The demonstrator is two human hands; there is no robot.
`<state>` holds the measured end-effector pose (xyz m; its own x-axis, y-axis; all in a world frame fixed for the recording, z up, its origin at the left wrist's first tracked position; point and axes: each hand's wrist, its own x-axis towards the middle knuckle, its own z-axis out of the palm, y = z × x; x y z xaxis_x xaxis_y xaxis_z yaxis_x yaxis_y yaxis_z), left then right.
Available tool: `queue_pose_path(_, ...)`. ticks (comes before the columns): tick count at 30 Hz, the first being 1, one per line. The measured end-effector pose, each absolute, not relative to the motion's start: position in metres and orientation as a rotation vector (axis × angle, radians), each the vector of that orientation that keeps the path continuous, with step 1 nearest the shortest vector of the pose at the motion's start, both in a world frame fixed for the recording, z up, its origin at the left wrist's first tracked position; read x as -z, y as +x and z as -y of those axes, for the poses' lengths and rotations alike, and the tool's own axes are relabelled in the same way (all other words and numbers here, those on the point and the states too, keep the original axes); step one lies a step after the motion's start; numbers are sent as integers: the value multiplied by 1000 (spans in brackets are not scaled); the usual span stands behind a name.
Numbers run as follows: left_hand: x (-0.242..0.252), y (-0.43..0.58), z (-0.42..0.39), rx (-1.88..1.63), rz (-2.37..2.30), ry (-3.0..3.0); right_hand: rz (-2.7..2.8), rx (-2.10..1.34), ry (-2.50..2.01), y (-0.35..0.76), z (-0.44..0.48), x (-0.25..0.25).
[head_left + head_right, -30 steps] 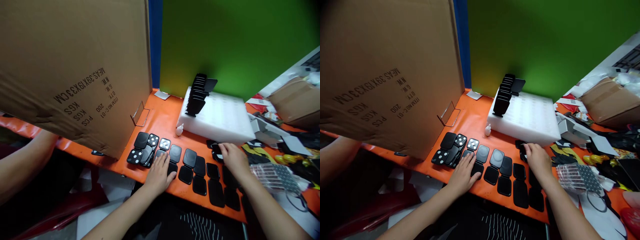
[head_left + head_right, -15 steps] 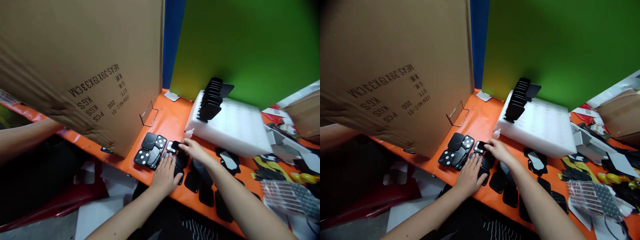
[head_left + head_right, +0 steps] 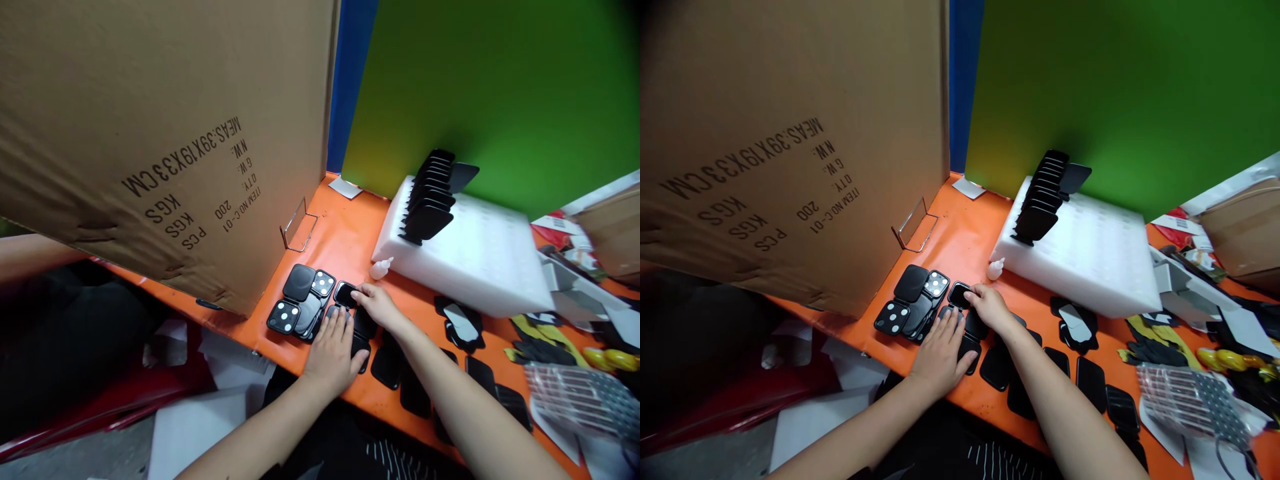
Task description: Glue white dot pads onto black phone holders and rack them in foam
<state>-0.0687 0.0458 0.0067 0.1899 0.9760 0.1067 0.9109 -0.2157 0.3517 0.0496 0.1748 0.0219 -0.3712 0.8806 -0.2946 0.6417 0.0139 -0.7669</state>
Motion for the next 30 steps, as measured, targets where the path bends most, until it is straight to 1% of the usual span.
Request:
queue_pose_path(20,-2,-68,-45,-451,-1829,2267,2161,-1212,-1588,49,-184,-21)
queue_pose_path(23,-2,-69,-45,-457,-1827,2270,2215,-1115,-1657,46,-184,-24)
queue_pose_path(30,-2,-68,-46,-457,-1834,2293,2499,-697,-1723,40,-179,-34)
